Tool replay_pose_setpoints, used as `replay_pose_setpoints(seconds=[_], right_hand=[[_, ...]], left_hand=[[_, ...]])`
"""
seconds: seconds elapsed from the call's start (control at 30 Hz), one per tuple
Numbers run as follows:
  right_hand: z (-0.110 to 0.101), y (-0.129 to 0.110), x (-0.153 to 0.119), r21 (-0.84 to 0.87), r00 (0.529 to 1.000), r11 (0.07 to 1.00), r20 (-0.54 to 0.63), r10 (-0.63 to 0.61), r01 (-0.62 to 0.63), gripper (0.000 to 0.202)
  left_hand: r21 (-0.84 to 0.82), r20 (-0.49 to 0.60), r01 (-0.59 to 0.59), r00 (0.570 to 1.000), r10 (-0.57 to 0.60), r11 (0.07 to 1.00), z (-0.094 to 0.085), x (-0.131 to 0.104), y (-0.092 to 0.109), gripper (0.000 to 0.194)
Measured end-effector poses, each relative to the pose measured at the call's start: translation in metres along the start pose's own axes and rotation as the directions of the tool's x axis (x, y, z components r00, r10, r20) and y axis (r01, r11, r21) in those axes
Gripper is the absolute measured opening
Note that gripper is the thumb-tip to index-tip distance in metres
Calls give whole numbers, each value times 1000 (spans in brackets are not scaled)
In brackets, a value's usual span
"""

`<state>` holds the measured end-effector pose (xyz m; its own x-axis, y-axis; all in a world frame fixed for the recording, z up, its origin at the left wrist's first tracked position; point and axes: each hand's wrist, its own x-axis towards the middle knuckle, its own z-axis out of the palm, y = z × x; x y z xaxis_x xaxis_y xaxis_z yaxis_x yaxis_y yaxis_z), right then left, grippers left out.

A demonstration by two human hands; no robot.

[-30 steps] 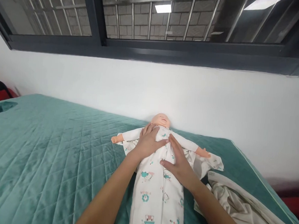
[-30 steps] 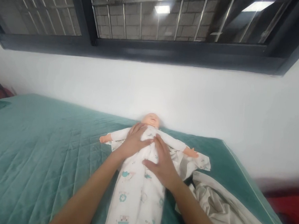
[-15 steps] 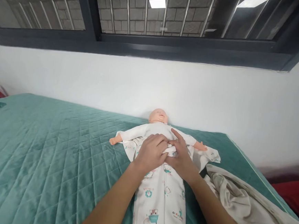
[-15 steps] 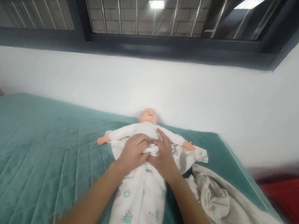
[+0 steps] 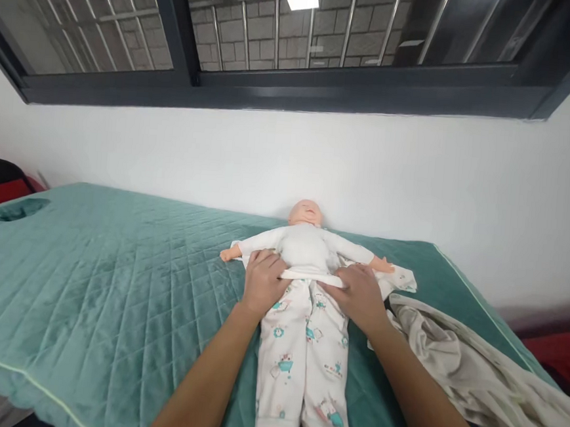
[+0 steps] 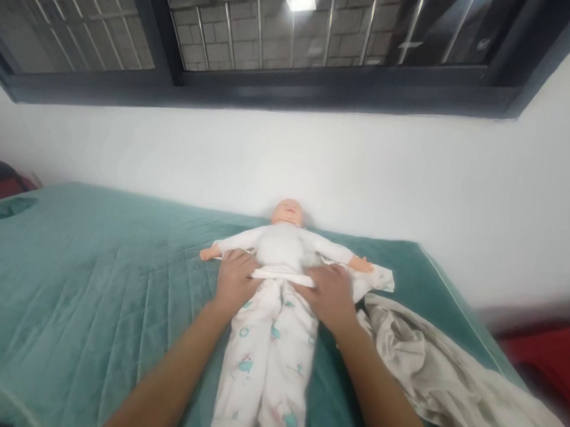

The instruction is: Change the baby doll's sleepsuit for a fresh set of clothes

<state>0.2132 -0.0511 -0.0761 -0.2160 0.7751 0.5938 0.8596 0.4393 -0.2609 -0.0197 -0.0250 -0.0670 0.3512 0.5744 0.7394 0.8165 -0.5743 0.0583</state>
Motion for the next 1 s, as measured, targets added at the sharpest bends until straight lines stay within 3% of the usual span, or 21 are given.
replay_pose_setpoints(seconds=[0.13,0.27,0.33,0.4,0.47,0.53,0.6,0.7,0.9,1.0], right_hand=[[-3,7,-20,36,990,992,67,121,-123,31],[-9,-11,-44,145,973,963,80,216,-225,20],[-13,-28,-50,191,978,960,77,193,-204,19],[-16,-43,-50,237,991,962,49,124,-132,16],[-18,-54,-43,284,998,957,14,53,-55,10],[-19,-60,-36,321,1000,947,-1,5,-4,14],[-18,-61,-30,341,1000,940,18,-22,15,20],[-14,-60,-29,340,1000,940,27,7,-16,10],[-3,-51,-36,232,984,957,5,178,-174,12],[-3,-37,-38,188,961,943,64,269,-276,25]], left_hand=[[-8,64,72,995,-72,997,-11,-17,-5,21],[-21,105,137,985,-135,990,-10,-22,-2,14],[-92,74,213,976,-207,973,-9,-22,2,5],[-212,23,258,965,-260,943,-10,-22,6,14],[-316,1,218,973,-229,923,-14,-21,12,28],[-371,26,128,992,-127,920,-19,-19,19,29],[-388,48,56,998,-40,920,-22,-18,24,20],[-371,33,9,999,3,929,-22,-19,29,10],[-281,-106,98,986,-132,955,-17,-35,24,13],[-197,-52,176,980,-189,965,-22,-43,17,17]])
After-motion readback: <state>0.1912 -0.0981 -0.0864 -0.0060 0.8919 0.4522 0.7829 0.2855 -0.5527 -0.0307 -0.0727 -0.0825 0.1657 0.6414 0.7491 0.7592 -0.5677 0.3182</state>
